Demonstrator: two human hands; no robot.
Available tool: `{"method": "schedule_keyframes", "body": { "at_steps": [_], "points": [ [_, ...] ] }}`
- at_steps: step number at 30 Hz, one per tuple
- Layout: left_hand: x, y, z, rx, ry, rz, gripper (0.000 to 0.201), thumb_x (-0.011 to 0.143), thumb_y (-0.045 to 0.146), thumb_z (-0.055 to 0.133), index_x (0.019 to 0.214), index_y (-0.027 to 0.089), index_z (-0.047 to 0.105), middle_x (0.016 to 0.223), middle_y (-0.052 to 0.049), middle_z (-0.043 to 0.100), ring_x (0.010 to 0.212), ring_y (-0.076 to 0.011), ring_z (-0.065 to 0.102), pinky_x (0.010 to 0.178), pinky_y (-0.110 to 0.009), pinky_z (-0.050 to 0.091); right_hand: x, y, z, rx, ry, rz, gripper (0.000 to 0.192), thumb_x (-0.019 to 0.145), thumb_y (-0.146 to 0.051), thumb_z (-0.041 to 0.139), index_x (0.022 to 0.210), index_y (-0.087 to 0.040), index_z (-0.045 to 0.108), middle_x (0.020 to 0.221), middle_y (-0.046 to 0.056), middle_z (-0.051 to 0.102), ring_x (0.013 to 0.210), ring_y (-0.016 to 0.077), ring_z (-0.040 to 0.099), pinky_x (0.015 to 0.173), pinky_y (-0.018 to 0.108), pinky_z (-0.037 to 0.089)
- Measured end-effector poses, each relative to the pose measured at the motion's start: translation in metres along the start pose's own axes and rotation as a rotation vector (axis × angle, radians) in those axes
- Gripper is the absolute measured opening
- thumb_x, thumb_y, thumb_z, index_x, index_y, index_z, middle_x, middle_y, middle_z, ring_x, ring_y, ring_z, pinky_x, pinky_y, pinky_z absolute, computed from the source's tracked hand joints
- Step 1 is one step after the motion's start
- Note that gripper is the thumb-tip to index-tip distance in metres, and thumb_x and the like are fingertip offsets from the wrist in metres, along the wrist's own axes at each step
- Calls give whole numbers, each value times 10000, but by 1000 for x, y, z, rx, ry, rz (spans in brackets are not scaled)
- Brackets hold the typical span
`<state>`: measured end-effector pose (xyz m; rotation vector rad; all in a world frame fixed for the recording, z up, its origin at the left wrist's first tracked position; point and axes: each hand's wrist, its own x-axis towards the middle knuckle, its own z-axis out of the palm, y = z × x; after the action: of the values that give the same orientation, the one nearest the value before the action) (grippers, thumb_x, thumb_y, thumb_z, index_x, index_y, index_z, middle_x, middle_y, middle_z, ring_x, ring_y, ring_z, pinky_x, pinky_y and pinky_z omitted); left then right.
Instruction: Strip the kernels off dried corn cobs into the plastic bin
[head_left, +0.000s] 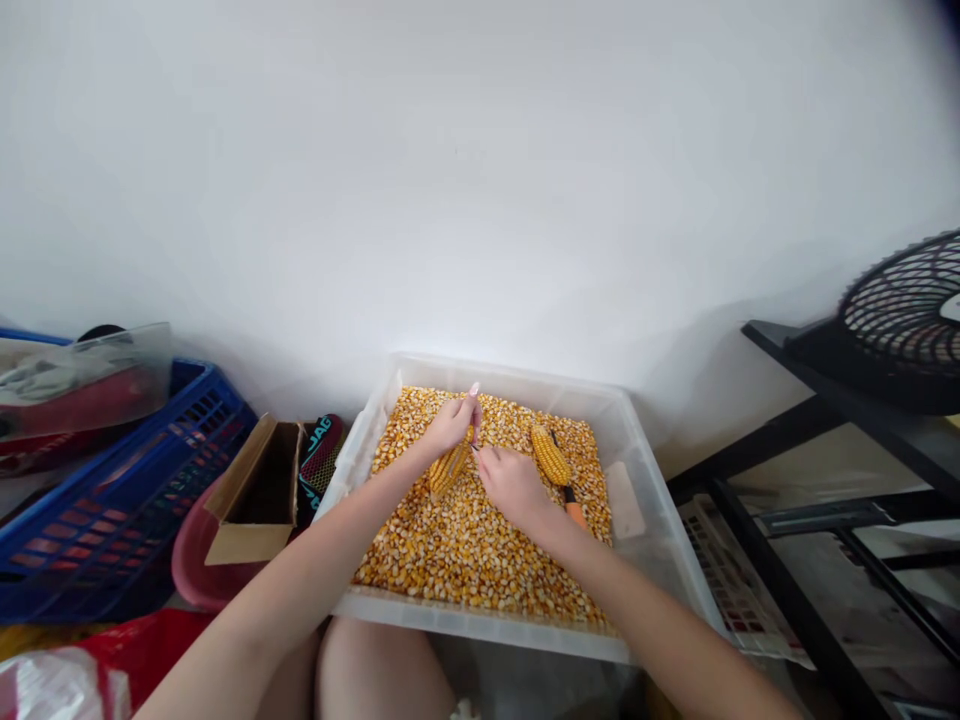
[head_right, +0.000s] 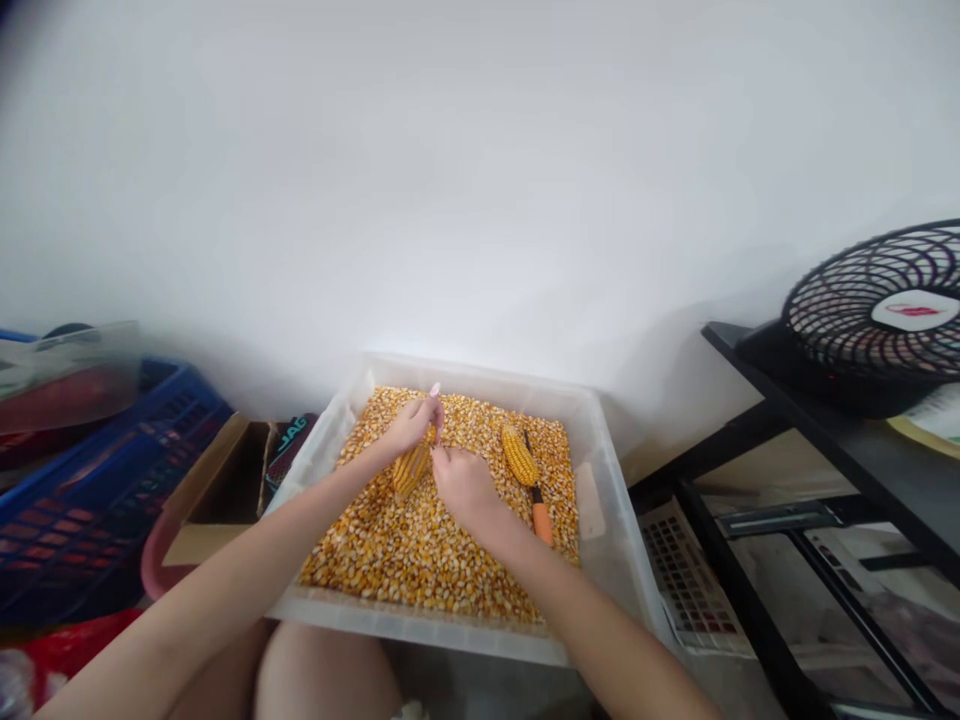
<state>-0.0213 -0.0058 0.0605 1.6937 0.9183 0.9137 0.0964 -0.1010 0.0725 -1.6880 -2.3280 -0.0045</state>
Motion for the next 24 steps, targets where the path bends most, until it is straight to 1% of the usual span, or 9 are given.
{"method": "schedule_keyframes", "body": {
  "at_steps": [2, 6, 9, 12, 17, 21, 24],
  "points": [
    [0, 0, 0, 20, 7, 0, 579, 863, 516, 177, 536, 165, 501, 425, 10, 489, 446, -109, 502, 553, -232, 404, 0, 0, 0, 1, -1, 3, 258, 879, -199, 371, 767, -143, 597, 714, 70, 644, 619, 135, 557, 568, 228, 301],
    [-1, 1, 1, 81, 10, 9, 586, 865, 509, 172, 496, 172, 478, 416, 10, 479, 473, -112, 501, 576, -231, 401, 2, 5, -1, 169, 34, 67, 271, 878, -252, 396, 705, -161, 583, 630, 21, 624, 554, 105, 531, 542, 206, 295],
    [-1, 1, 2, 105, 3, 9, 592, 866, 508, 170, 484, 174, 474, 412, 9, 471, 480, -113, 499, 580, -233, 399, 0, 4, 0, 125, 52, 35, 253, 866, -219, 405, 702, -157, 588, 641, 35, 629, 557, 114, 531, 539, 216, 284],
    [-2, 2, 1, 77, -9, 1, 587, 864, 512, 181, 481, 173, 468, 401, 14, 456, 457, -109, 493, 568, -234, 399, -1, 3, 4, 87, 66, 2, 243, 860, -194, 401, 718, -153, 593, 664, 50, 635, 569, 122, 535, 548, 225, 284],
    [0, 2, -8, -36, -5, -31, 560, 857, 515, 216, 488, 172, 461, 399, 12, 470, 430, -105, 483, 538, -236, 393, 3, 8, 5, 274, 93, 41, 249, 863, -268, 417, 714, -172, 591, 617, 5, 614, 547, 103, 522, 546, 204, 295],
    [2, -3, -15, -112, -17, -67, 550, 846, 525, 238, 485, 175, 461, 379, 6, 474, 413, -119, 496, 534, -254, 408, 3, 7, 0, 242, 52, 24, 256, 868, -301, 408, 744, -183, 599, 647, 5, 626, 572, 108, 535, 558, 212, 293],
    [3, -7, -18, -149, 9, -93, 547, 833, 545, 247, 485, 180, 458, 373, 5, 472, 395, -130, 499, 513, -267, 415, 0, 1, 0, 184, -44, 21, 260, 878, -310, 389, 783, -191, 599, 690, 10, 641, 608, 116, 553, 565, 220, 291]
  ]
}}
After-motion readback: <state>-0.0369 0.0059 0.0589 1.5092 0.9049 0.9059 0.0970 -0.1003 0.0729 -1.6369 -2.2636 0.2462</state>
